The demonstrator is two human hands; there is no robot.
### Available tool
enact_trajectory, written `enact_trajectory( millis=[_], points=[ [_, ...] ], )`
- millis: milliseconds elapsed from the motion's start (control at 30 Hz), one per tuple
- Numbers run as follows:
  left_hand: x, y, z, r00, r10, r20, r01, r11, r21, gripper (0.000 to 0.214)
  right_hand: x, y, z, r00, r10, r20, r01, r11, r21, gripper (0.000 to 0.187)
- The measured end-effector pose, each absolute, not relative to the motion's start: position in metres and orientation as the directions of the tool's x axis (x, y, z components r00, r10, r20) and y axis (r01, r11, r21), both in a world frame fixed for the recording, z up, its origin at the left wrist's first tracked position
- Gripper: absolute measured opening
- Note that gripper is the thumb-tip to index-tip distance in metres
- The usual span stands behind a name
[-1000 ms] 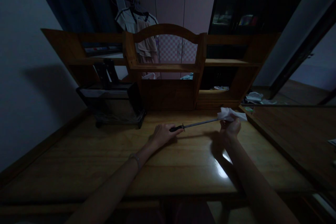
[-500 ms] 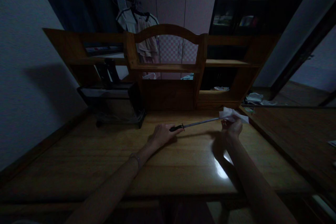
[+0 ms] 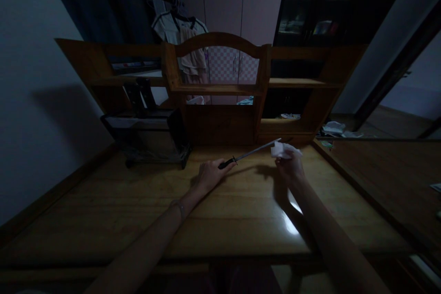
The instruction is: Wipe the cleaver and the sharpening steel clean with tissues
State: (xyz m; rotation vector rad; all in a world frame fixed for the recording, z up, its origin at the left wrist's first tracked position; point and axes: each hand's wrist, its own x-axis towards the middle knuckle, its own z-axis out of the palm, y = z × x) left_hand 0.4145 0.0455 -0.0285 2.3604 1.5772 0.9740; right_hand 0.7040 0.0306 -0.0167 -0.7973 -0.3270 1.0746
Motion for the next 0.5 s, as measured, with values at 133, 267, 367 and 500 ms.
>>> enact_trajectory(
  millis=[133, 267, 367, 500],
  points=[
    [0.415, 0.044, -0.029, 0.235, 0.85, 0.471, 0.764, -0.461, 0.45, 0.056, 0.684, 0.032, -0.02, 0.282, 0.946, -0.159, -0.656, 0.069, -0.751, 0.015],
    [0.416, 0.043, -0.029, 0.243, 0.828, 0.506, 0.748, -0.492, 0.446, 0.054, 0.67, 0.029, -0.019, 0.166, 0.981, -0.096, -0.571, 0.015, -0.821, 0.019],
    [0.416, 0.042, -0.029, 0.22, 0.826, 0.519, 0.753, -0.482, 0.448, 0.053, 0.666, 0.025, -0.019, 0.152, 0.986, -0.073, -0.544, 0.022, -0.839, 0.022],
    [0.415, 0.042, -0.026, 0.171, 0.822, 0.544, 0.757, -0.463, 0.461, 0.053, 0.668, 0.024, -0.021, 0.188, 0.982, -0.012, -0.463, 0.077, -0.883, 0.022]
  ],
)
